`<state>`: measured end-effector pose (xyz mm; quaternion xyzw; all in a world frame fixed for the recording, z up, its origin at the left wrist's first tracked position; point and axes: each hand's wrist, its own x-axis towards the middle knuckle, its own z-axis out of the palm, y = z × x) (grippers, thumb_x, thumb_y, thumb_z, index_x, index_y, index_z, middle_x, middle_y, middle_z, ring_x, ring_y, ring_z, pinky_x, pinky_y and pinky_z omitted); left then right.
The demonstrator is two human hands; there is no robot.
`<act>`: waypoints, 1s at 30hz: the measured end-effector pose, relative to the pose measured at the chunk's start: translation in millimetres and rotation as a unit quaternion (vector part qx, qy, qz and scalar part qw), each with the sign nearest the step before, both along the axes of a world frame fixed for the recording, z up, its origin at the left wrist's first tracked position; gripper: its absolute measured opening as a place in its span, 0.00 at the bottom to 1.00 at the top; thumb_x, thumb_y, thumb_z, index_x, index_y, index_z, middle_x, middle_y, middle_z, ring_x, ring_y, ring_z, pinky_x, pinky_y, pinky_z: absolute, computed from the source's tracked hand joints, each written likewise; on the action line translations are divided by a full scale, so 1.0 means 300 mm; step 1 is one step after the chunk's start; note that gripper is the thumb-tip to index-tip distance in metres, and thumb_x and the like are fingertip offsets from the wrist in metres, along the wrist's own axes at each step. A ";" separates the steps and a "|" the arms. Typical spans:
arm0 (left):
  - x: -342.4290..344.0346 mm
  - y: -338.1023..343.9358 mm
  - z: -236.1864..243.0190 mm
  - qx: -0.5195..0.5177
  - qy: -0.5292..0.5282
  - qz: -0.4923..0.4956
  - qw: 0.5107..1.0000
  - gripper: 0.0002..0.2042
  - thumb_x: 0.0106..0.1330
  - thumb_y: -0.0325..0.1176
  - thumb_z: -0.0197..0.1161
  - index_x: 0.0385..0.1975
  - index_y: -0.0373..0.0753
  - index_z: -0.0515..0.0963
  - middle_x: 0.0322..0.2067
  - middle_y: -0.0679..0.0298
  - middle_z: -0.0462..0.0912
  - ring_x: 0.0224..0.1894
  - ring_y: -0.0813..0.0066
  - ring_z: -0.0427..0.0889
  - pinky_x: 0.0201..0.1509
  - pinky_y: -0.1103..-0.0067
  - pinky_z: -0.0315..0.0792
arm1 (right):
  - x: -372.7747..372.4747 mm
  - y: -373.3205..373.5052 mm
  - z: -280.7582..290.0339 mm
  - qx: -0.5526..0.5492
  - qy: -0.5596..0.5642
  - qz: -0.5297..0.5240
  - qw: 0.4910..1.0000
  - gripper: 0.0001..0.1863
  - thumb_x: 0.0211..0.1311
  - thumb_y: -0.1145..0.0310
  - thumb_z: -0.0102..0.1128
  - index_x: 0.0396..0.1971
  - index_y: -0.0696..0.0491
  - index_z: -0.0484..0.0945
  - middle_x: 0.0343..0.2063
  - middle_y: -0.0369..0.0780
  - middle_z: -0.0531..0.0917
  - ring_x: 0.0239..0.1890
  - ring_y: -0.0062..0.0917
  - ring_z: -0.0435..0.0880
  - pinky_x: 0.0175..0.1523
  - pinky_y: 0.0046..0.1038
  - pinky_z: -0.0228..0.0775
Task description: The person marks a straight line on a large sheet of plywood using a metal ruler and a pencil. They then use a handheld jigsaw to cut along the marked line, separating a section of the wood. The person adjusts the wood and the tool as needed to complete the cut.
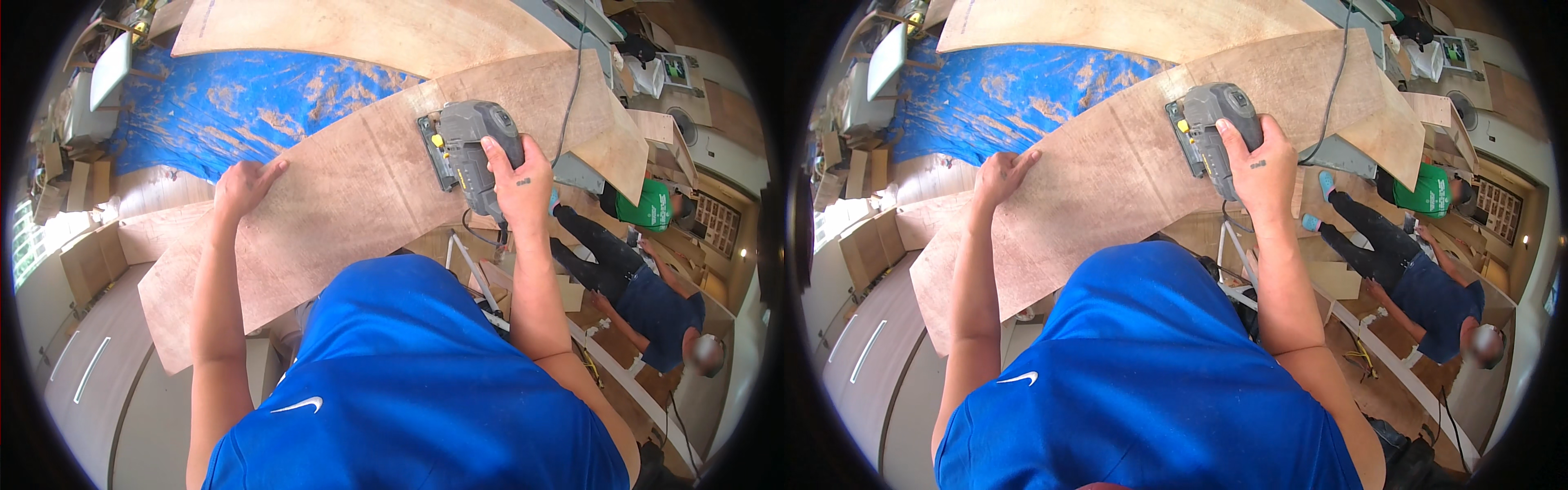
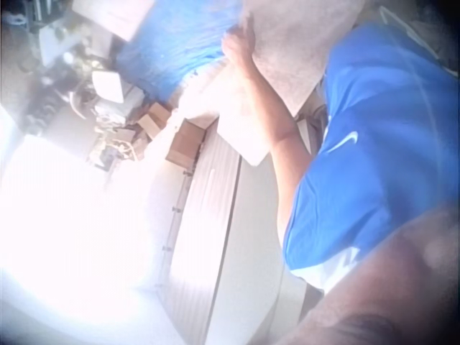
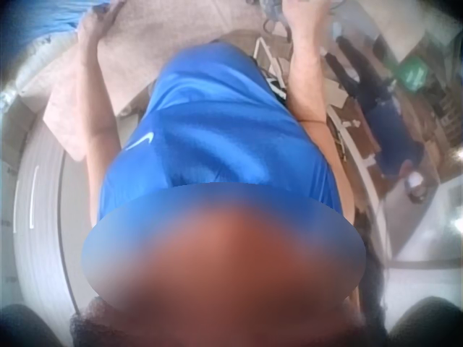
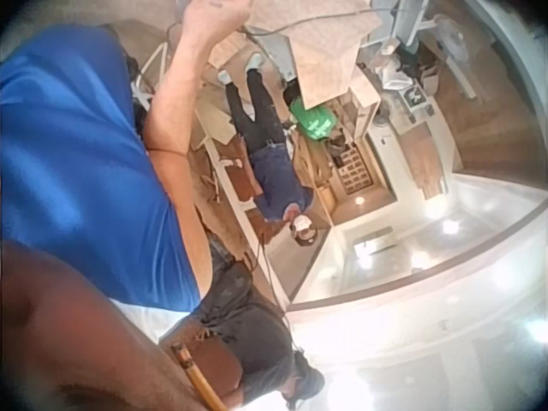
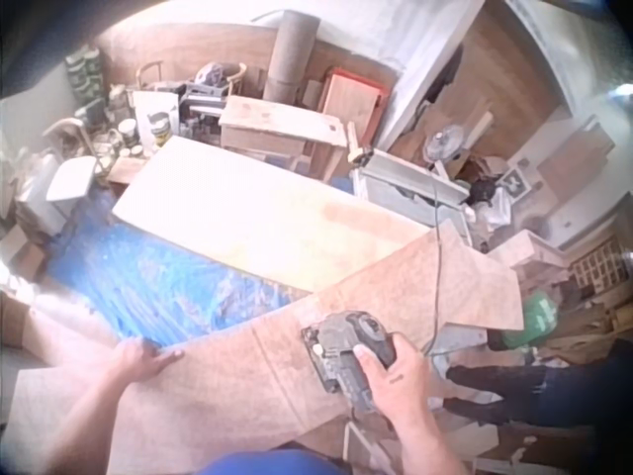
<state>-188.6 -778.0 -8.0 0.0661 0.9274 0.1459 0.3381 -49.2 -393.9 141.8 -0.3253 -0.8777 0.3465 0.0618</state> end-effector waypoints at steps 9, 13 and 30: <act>0.004 0.000 -0.003 0.006 0.003 0.004 1.000 0.41 0.64 0.77 0.56 0.22 0.36 0.84 0.22 0.49 0.83 0.32 0.47 0.86 0.41 0.59 0.77 | -0.004 0.003 0.001 0.011 -0.003 0.004 1.000 0.22 0.64 0.55 0.74 0.34 0.62 0.81 0.24 0.50 0.86 0.27 0.35 0.86 0.36 0.35 0.77; 0.000 0.005 0.006 0.002 -0.011 0.006 1.000 0.41 0.63 0.77 0.56 0.22 0.36 0.85 0.21 0.48 0.84 0.32 0.47 0.86 0.41 0.59 0.77 | -0.005 0.004 -0.007 -0.001 0.006 -0.002 1.000 0.22 0.64 0.55 0.74 0.34 0.62 0.81 0.24 0.50 0.85 0.27 0.34 0.86 0.36 0.35 0.76; 0.004 0.003 0.005 0.001 0.007 -0.003 1.000 0.42 0.62 0.78 0.56 0.21 0.34 0.83 0.20 0.48 0.82 0.30 0.48 0.85 0.39 0.59 0.77 | -0.022 0.001 0.000 -0.014 0.002 -0.008 1.000 0.20 0.64 0.58 0.74 0.35 0.62 0.81 0.26 0.49 0.86 0.28 0.31 0.86 0.37 0.33 0.77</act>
